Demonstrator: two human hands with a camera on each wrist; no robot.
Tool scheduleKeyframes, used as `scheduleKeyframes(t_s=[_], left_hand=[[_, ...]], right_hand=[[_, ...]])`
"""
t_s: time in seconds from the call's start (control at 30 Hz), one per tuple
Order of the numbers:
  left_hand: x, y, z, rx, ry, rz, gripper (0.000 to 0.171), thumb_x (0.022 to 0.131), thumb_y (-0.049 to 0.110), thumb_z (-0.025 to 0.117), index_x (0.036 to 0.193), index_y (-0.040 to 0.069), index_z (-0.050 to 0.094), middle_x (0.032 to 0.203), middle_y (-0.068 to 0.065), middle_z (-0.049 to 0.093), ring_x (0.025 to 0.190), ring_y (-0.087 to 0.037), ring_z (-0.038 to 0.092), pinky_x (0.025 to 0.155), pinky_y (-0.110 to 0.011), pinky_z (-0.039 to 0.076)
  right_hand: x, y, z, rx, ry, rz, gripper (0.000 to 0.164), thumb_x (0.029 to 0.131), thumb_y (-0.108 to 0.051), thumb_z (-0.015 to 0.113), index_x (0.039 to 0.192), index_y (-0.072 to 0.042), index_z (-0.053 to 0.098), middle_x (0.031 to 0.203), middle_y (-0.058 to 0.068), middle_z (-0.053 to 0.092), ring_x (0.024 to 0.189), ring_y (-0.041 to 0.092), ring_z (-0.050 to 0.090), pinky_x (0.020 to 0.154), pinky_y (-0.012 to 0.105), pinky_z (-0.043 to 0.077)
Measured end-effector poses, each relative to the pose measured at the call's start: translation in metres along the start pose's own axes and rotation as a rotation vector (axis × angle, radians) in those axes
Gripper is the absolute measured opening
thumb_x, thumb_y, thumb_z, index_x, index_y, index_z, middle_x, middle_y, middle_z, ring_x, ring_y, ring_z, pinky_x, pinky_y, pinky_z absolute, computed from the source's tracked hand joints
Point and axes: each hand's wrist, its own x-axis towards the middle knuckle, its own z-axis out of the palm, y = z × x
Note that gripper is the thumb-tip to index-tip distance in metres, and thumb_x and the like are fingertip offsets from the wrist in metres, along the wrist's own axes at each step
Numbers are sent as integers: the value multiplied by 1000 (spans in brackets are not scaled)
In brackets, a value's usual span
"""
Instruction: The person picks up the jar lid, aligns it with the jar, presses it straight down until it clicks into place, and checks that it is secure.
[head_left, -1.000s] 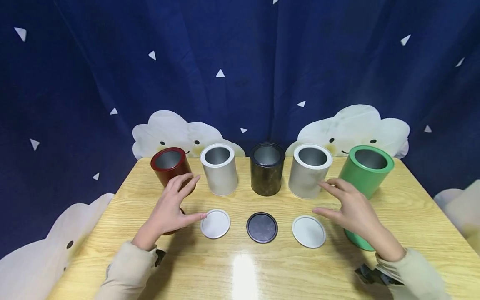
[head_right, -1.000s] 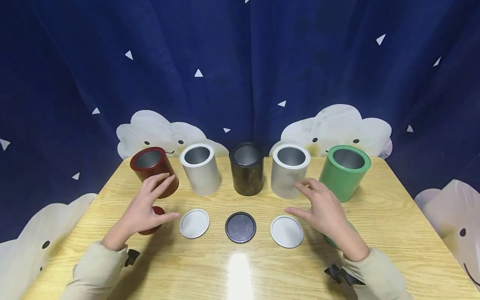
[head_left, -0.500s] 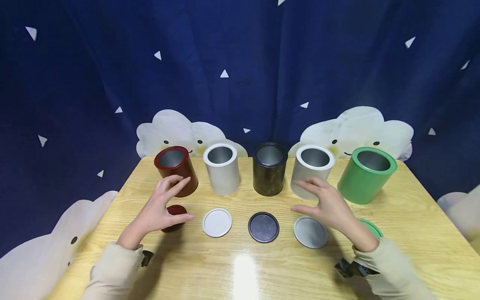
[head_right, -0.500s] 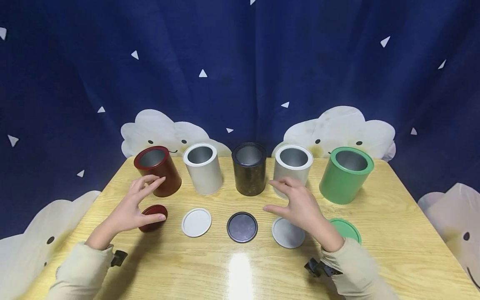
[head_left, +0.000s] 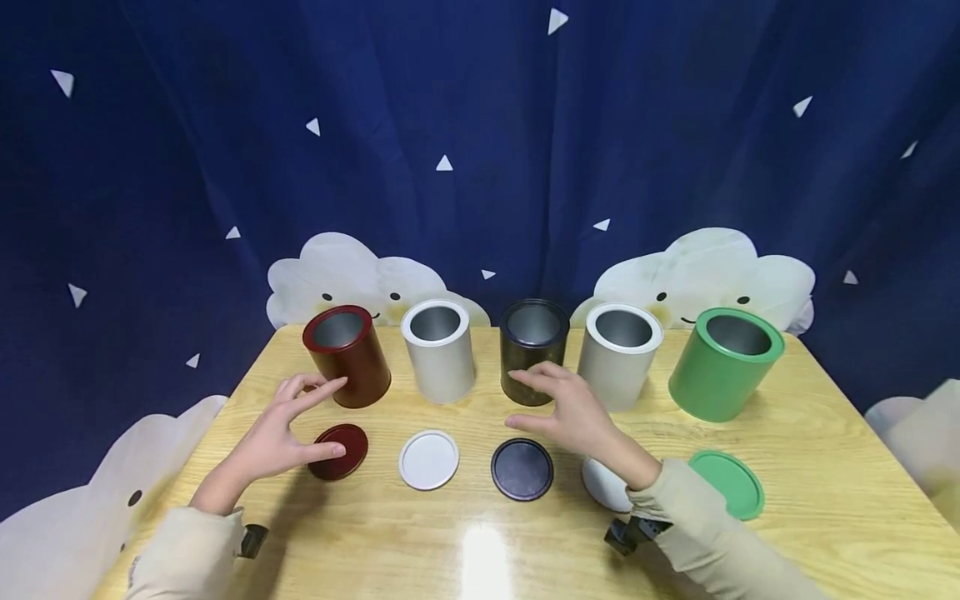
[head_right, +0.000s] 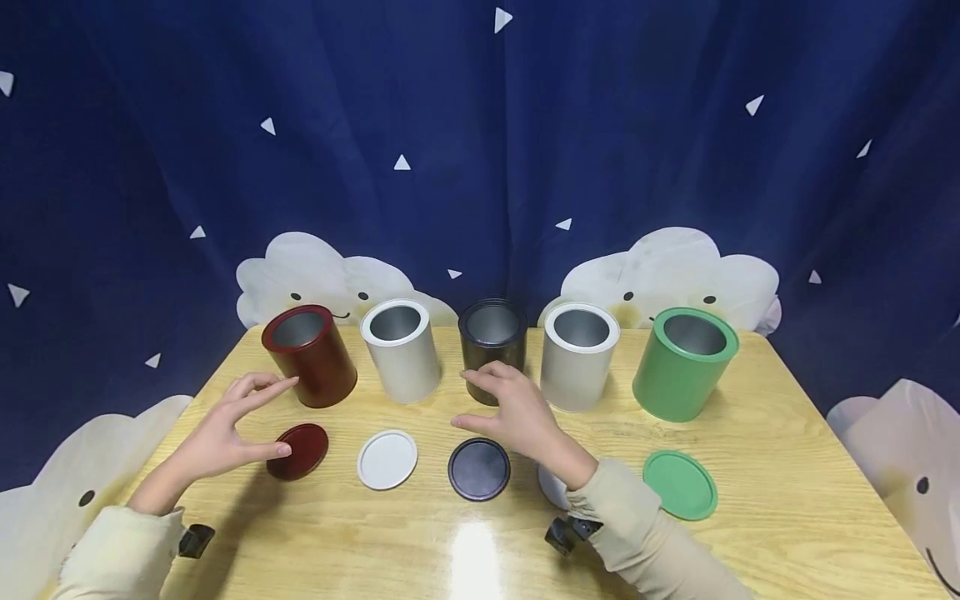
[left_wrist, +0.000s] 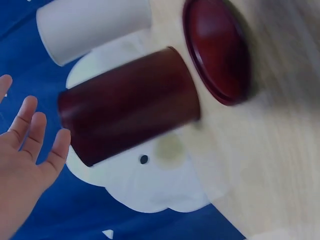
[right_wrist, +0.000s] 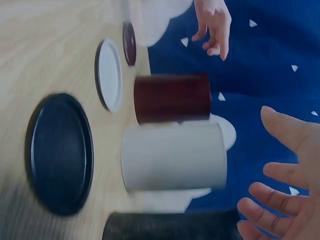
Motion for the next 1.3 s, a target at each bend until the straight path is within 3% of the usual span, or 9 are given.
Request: scheduleKeyframes(t_s=[0.33,0.5,0.77,1.03,1.3], left_hand=[[-14,-22,-6,5,-34,-80,81,59,22,85,132,15,50,113,-5,46,103,-17,39,79,-39,35],[-17,-30,-7,1,-48,-97,80,60,21,85,131,11,50,115,-6,47,104,-15,39,80,-34,34],[-26,-43,-6,-54,-115,-163,76,64,18,83,131,5,49,115,-11,47,102,-6,39,72,-40,39],[-33,-56,-1,-128,-156,-223,73,63,12,82,125,-5,49,113,-17,47,100,-38,46,69,-43,40],[-35,-64,1,-146,-181,-285,67,64,14,81,120,-3,50,119,-17,46,99,-35,41,70,-42,35]], right_hand=[[26,-21,47,61,-111,41,57,66,-36,80,113,-6,65,101,4,61,90,18,57,72,30,45],[34,-26,67,61,-154,43,58,66,-38,79,114,-8,65,102,5,60,89,17,57,72,29,45],[47,-33,95,82,-224,68,59,67,-39,78,116,-9,64,103,5,59,95,18,56,77,30,45],[61,-44,120,104,-301,73,58,67,-37,79,116,-10,64,105,6,58,98,17,52,81,23,41],[68,-49,146,67,-384,88,58,68,-40,78,116,-11,64,104,4,59,97,14,52,78,18,39]])
